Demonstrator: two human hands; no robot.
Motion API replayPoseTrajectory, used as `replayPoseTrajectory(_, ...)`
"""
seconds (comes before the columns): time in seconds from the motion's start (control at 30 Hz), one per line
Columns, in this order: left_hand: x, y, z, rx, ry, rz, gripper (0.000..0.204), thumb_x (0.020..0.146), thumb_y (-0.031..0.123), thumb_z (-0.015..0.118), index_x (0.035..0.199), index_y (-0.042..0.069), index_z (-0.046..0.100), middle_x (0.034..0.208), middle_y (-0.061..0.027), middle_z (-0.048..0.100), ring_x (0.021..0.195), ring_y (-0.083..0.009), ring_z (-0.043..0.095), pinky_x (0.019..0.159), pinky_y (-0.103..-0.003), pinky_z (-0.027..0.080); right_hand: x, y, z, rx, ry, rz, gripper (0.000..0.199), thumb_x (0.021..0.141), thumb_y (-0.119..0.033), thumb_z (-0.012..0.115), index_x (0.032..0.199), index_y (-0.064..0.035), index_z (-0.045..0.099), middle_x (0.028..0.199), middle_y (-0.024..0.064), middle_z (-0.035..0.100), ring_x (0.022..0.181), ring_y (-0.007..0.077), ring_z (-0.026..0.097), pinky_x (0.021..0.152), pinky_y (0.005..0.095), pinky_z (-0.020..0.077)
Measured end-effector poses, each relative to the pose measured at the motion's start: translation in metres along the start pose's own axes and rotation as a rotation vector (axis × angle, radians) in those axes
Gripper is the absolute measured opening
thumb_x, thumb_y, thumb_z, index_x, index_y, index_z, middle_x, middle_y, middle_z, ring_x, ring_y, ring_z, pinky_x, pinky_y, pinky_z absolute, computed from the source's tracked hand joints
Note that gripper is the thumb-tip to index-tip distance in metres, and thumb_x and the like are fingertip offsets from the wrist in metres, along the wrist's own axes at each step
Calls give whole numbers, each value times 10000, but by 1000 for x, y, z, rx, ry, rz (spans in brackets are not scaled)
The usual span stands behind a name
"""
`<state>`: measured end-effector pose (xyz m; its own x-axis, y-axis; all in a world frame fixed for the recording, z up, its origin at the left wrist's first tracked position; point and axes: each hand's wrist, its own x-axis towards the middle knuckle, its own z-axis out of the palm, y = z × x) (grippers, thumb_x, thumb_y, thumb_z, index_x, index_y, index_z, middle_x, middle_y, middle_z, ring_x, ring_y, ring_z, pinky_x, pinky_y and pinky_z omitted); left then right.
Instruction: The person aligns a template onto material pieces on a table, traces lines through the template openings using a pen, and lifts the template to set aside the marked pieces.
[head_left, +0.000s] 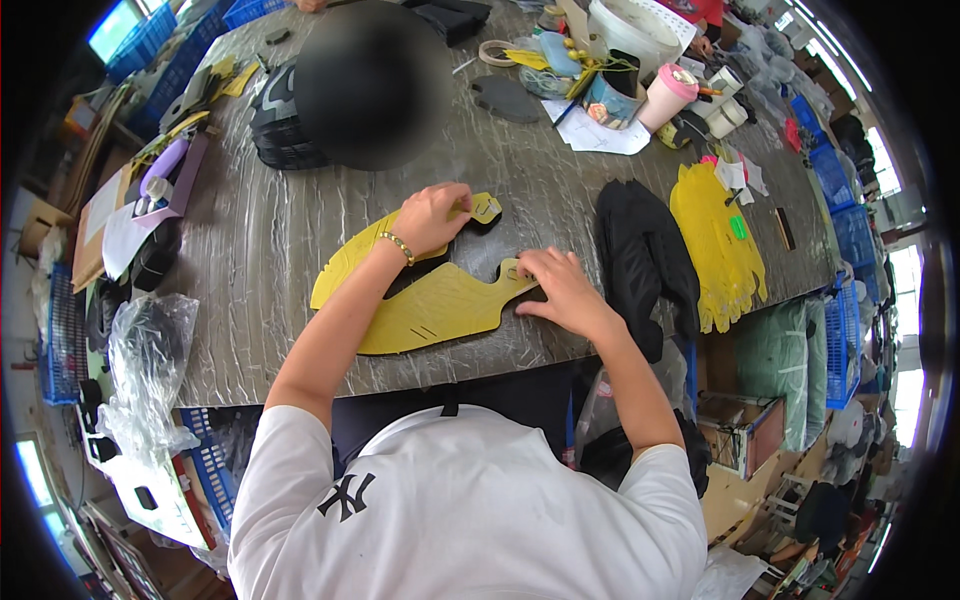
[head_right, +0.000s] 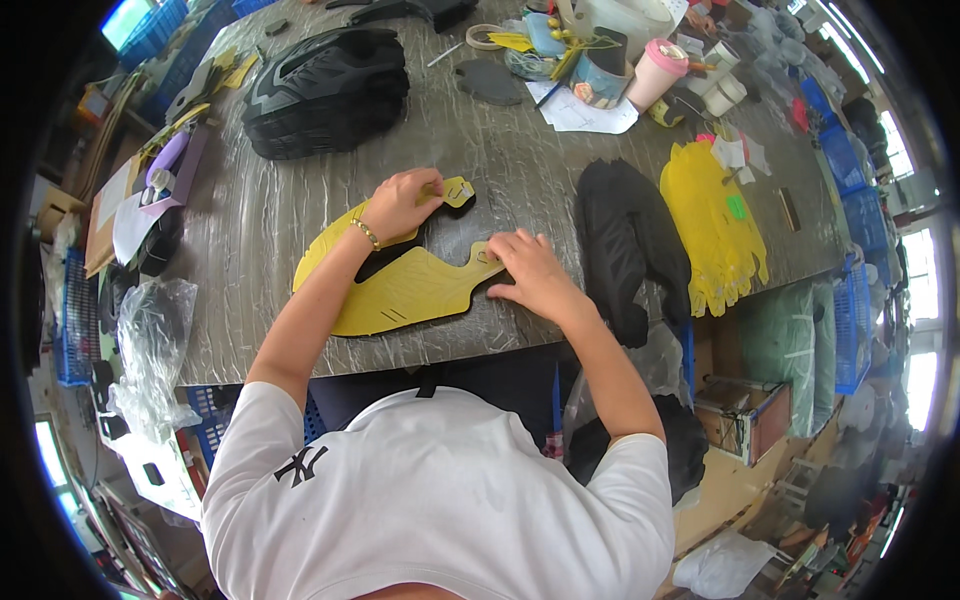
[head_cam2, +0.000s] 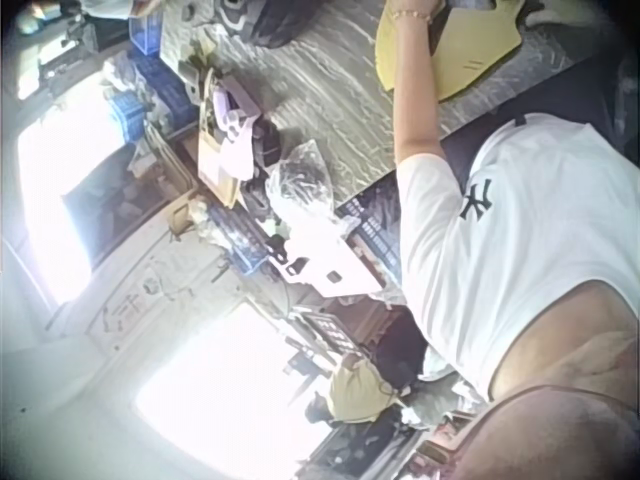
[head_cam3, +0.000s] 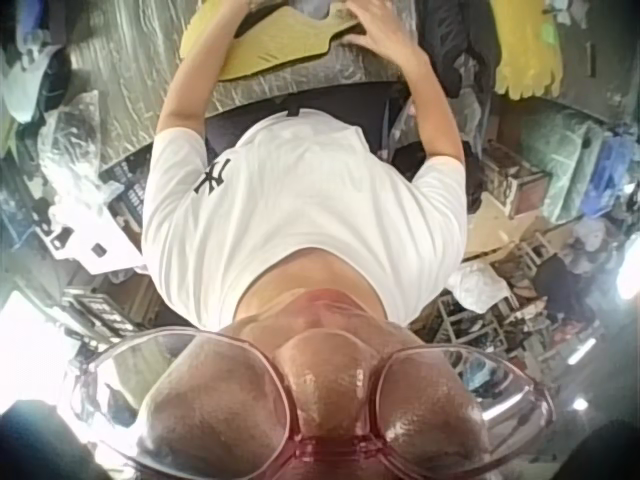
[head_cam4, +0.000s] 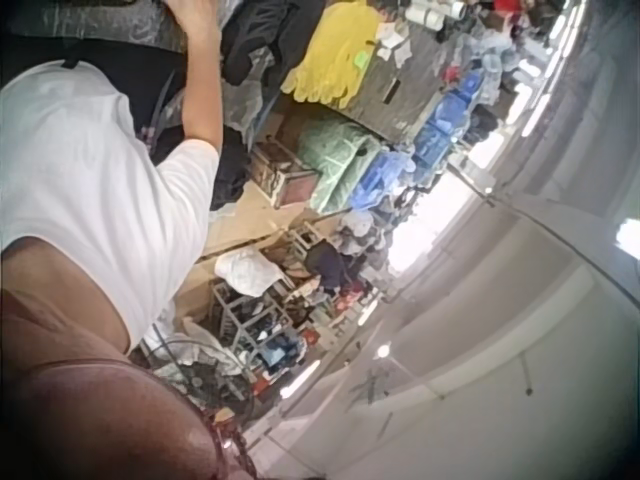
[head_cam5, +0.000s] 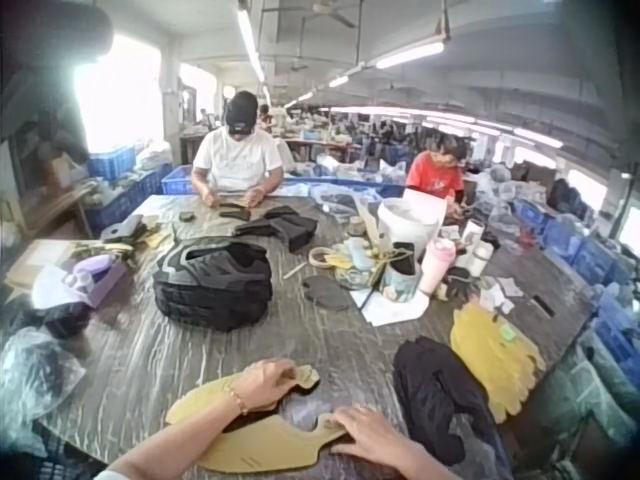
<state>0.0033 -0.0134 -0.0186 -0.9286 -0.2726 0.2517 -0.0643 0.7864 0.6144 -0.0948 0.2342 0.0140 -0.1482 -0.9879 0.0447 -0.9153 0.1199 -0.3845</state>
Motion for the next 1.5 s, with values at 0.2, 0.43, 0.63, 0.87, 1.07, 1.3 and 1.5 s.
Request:
replayPoseTrajectory(0.2,-1,-1,3,-3,22,-7,128,796,150,648,896,88,597,929,-73,663,883,-309,637,761,-404,505,8,-4,-34,130,164,83,340,834,-228,710,1088,-76,544,1180,92,574,1123,287,510,1004,375,355)
replayPoseTrajectory(0.43,0,-3,8,-26,52,6,117,795,150,650,883,88,604,902,-70,662,858,-306,637,752,-401,501,33,5,-39,183,572,92,225,1010,-213,461,962,-23,571,1089,120,589,1072,292,526,957,391,388)
replayPoseTrajectory(0.63,-4,-8,13,-81,106,21,111,780,143,658,864,80,621,875,-77,674,850,-299,645,757,-396,504,58,-3,-31,550,452,282,322,1033,-240,432,972,28,599,902,106,671,750,190,669,712,277,514)
replayPoseTrajectory(0.87,-1,-10,12,-117,64,-8,109,766,147,666,855,91,640,865,-76,691,853,-280,659,754,-386,512,94,-2,-6,404,357,331,253,960,-205,580,968,42,634,782,140,701,762,182,705,660,295,530)
replayPoseTrajectory(1.07,-1,-12,14,-109,74,-5,109,765,151,669,855,97,642,862,-68,691,853,-278,658,765,-386,510,106,11,14,345,396,285,244,941,-199,603,928,42,638,741,161,688,696,199,701,642,296,524)
replayPoseTrajectory(1.3,0,-15,15,-95,78,1,106,764,154,667,855,106,640,848,-65,687,843,-283,655,765,-389,509,105,7,14,283,367,306,235,935,-187,608,938,47,639,737,164,686,701,202,704,639,304,523)
replayPoseTrajectory(1.5,0,-14,16,-97,74,-13,108,761,153,665,858,113,639,848,-64,688,848,-284,656,768,-393,508,94,13,17,488,466,217,197,927,-168,610,902,26,633,664,165,631,588,232,647,554,341,465)
